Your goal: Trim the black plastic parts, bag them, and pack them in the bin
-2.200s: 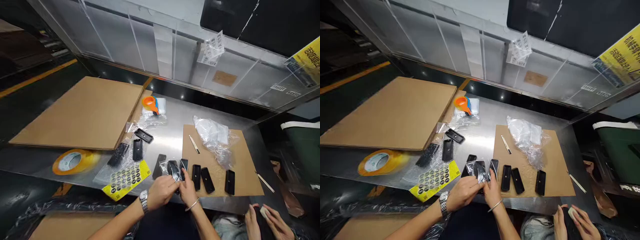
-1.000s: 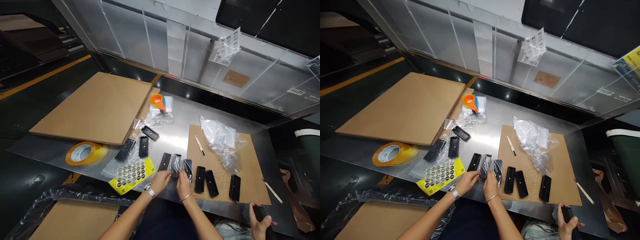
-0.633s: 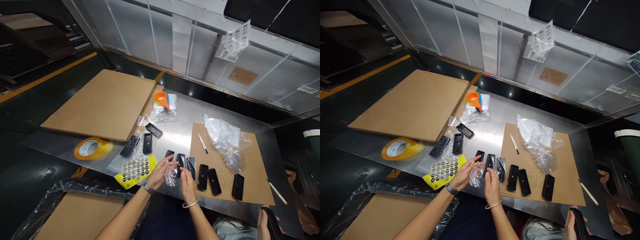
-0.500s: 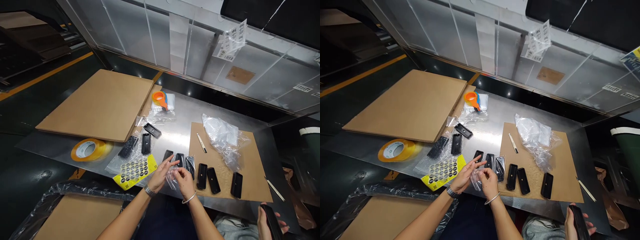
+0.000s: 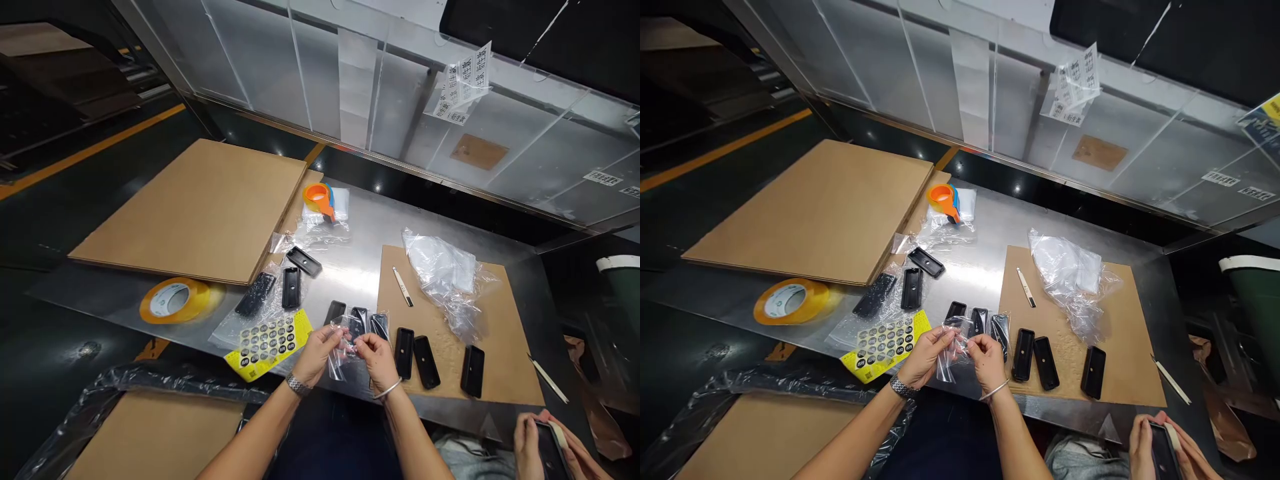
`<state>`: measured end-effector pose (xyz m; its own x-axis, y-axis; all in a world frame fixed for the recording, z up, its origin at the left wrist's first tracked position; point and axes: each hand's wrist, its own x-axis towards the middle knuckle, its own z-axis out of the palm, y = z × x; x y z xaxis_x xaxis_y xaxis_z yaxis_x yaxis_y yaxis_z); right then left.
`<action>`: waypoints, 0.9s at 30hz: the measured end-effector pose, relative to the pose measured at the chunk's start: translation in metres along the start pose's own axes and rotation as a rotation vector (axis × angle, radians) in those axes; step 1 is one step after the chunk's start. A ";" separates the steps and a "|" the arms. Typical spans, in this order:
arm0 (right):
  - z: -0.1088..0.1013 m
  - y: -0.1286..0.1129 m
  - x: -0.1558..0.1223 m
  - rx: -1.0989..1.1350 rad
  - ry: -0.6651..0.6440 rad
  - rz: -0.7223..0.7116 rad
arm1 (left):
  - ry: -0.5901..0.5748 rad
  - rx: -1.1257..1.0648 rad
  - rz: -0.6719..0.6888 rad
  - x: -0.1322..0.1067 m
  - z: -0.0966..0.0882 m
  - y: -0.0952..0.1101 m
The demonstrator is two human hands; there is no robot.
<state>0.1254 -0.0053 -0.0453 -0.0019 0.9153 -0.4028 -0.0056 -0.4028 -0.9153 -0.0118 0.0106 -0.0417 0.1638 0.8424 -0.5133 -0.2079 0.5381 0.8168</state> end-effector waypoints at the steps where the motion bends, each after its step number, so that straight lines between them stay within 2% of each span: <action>1: -0.001 0.000 0.000 -0.008 -0.009 0.001 | 0.009 0.010 -0.004 0.000 -0.001 -0.001; 4: -0.003 -0.002 0.001 -0.054 -0.014 -0.009 | 0.068 0.048 0.023 0.000 -0.006 -0.003; 7: -0.003 -0.011 -0.001 -0.139 0.002 -0.049 | 0.305 0.244 0.214 -0.003 -0.009 0.000; 8: -0.003 -0.014 -0.002 -0.173 0.000 -0.068 | 0.334 0.333 0.271 -0.005 -0.008 0.001; 9: -0.002 -0.018 -0.003 -0.207 -0.009 -0.090 | 0.300 0.401 0.297 -0.007 -0.007 0.003; 10: -0.001 -0.021 -0.004 -0.241 -0.022 -0.112 | 0.216 0.436 0.292 -0.008 -0.006 0.004; 12: 0.002 -0.024 -0.005 -0.301 -0.042 -0.155 | 0.023 0.415 0.229 -0.008 -0.002 0.004; 13: 0.002 -0.024 -0.004 -0.325 -0.047 -0.171 | -0.014 0.398 0.208 -0.007 -0.001 0.003; 14: 0.003 -0.023 -0.003 -0.343 -0.046 -0.184 | -0.001 0.394 0.202 -0.006 0.000 0.002; 19: 0.009 -0.014 0.007 -0.404 0.007 -0.236 | 0.247 0.474 0.225 -0.007 -0.008 -0.007; 22: 0.019 -0.015 0.011 -0.482 -0.060 -0.317 | 0.382 0.708 0.416 -0.013 -0.017 -0.007; 25: 0.030 -0.019 0.013 -0.583 -0.156 -0.406 | 0.315 1.033 0.640 -0.013 -0.029 -0.005; 27: 0.035 -0.019 0.015 -0.647 -0.167 -0.424 | 0.294 1.102 0.664 -0.008 -0.041 -0.005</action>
<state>0.0904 0.0165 -0.0335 -0.2800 0.9582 -0.0591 0.5434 0.1074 -0.8326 -0.0517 0.0019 -0.0522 0.0928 0.9855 0.1421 0.7450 -0.1634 0.6468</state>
